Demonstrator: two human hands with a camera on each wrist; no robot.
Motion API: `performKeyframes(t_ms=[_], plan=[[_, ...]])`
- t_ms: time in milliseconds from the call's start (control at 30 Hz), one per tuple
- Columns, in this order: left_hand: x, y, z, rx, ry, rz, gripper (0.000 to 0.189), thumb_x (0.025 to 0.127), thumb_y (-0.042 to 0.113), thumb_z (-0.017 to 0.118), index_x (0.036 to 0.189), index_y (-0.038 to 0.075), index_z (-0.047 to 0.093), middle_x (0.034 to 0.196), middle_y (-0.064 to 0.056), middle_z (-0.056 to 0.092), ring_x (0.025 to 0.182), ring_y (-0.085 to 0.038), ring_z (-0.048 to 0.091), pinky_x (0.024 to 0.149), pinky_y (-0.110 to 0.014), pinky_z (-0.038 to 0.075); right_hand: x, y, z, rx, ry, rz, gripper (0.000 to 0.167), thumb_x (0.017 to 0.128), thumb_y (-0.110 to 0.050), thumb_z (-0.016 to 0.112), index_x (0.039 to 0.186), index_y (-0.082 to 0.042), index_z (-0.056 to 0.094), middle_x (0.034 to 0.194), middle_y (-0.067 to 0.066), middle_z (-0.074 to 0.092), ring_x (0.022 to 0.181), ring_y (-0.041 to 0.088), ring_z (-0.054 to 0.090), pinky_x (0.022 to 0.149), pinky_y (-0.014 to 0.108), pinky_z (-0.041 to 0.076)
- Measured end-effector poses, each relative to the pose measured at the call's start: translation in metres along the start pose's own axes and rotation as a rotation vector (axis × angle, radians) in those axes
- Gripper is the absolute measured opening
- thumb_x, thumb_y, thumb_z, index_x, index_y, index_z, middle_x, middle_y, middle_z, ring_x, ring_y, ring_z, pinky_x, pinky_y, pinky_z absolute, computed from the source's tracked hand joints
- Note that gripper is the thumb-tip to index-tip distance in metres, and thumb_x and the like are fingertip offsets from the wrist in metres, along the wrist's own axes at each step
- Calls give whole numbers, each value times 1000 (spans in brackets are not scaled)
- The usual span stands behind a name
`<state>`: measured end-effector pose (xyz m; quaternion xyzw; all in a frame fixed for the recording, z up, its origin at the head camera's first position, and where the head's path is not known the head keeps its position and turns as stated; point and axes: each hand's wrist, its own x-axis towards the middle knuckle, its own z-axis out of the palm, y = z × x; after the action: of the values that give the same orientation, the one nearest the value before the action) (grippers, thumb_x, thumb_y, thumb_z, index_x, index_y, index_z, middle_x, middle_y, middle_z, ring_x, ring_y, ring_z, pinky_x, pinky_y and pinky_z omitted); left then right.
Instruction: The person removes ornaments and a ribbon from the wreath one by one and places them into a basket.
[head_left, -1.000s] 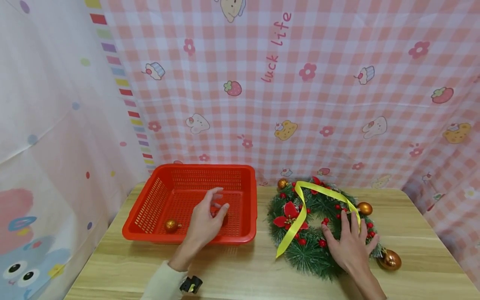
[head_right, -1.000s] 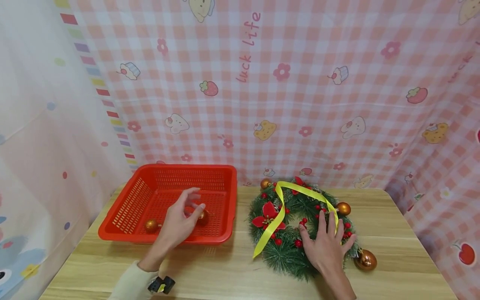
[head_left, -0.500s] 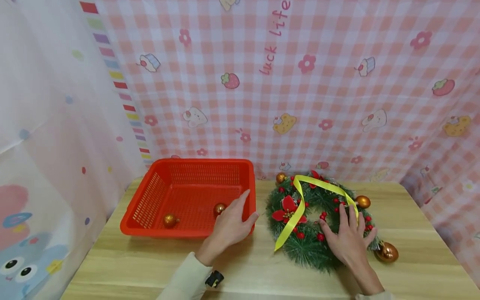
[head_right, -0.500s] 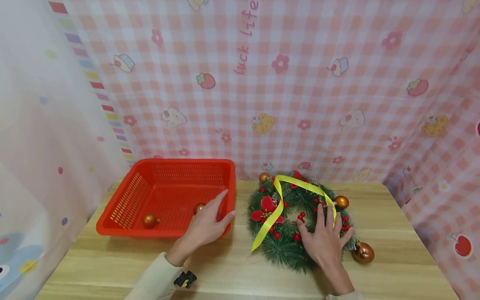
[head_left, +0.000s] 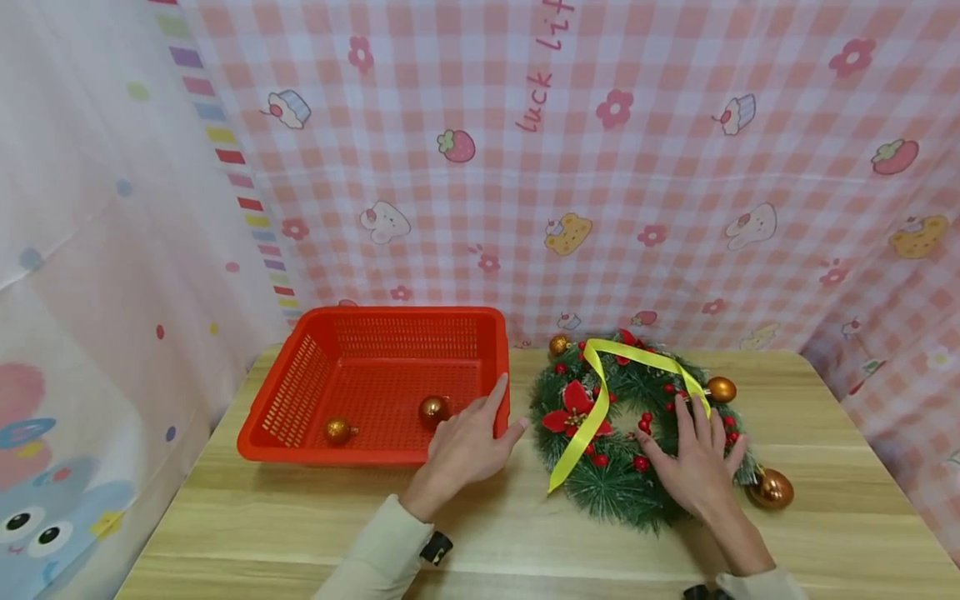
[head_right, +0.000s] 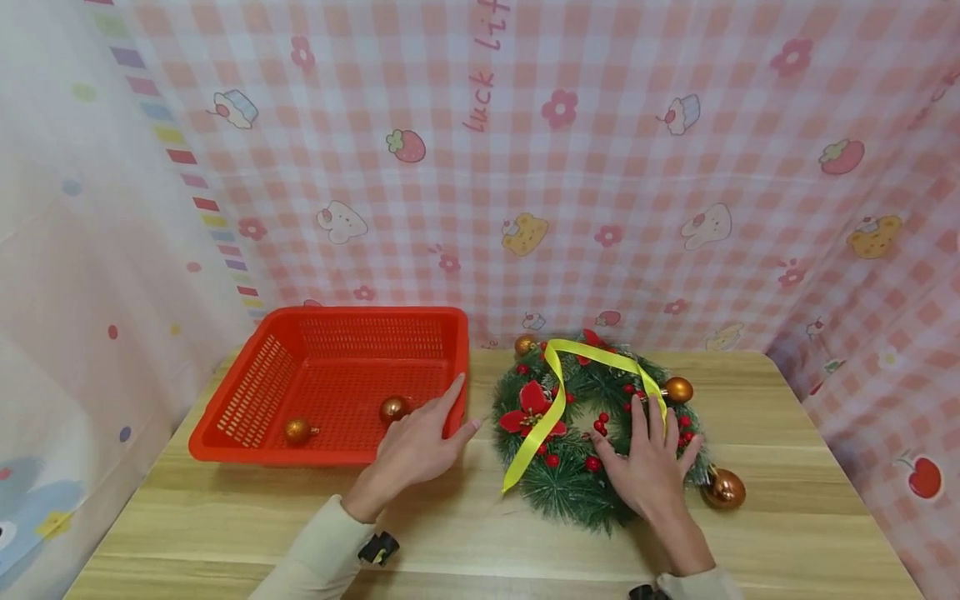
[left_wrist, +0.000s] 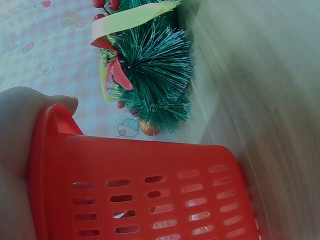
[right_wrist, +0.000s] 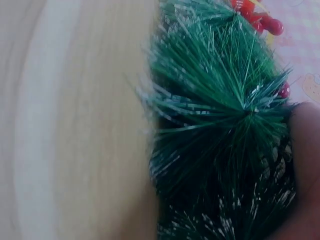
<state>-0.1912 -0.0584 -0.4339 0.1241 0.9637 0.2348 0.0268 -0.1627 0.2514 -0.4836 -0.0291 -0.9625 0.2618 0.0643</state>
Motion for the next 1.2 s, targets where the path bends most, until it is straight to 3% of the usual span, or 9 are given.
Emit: performKeyframes(t_ms=[367,633,767,1000,1200], plan=[[3,-1,1,25,-18,-3,75,97,56,49,159,26,21,124,-12,63,84,-26,61,60,-34,45,5,10,-5,18,-69,-116,88,98,-55,51,158,-3,13,162,27,4,147,52,-3,105,72,-20],[2,-1,0,39,-26,-5,75,98,57,48,159,27,20,125,-13,63,80,-25,61,55,-31,42,13,27,-12,53,-66,-322,80,97,-39,62,158,-6,22,162,24,15,147,51,8,108,71,-12],[2,0,1,41,-27,-4,74,98,57,49,159,27,20,126,-13,63,80,-26,61,55,-32,42,15,31,-15,61,-44,-354,79,95,-37,65,157,-7,26,161,24,20,148,48,8,112,68,-11],[2,-1,1,38,-23,-13,75,97,55,51,159,28,20,128,-13,63,84,-28,63,59,-35,45,-1,16,-22,163,63,-253,76,96,-33,65,154,1,28,158,32,19,147,52,3,111,70,-9],[3,0,1,29,-30,-13,76,97,56,50,160,27,19,129,-13,62,84,-29,63,59,-37,45,-30,-10,-28,213,140,31,81,96,-42,62,152,6,28,156,36,15,141,60,8,105,77,9]])
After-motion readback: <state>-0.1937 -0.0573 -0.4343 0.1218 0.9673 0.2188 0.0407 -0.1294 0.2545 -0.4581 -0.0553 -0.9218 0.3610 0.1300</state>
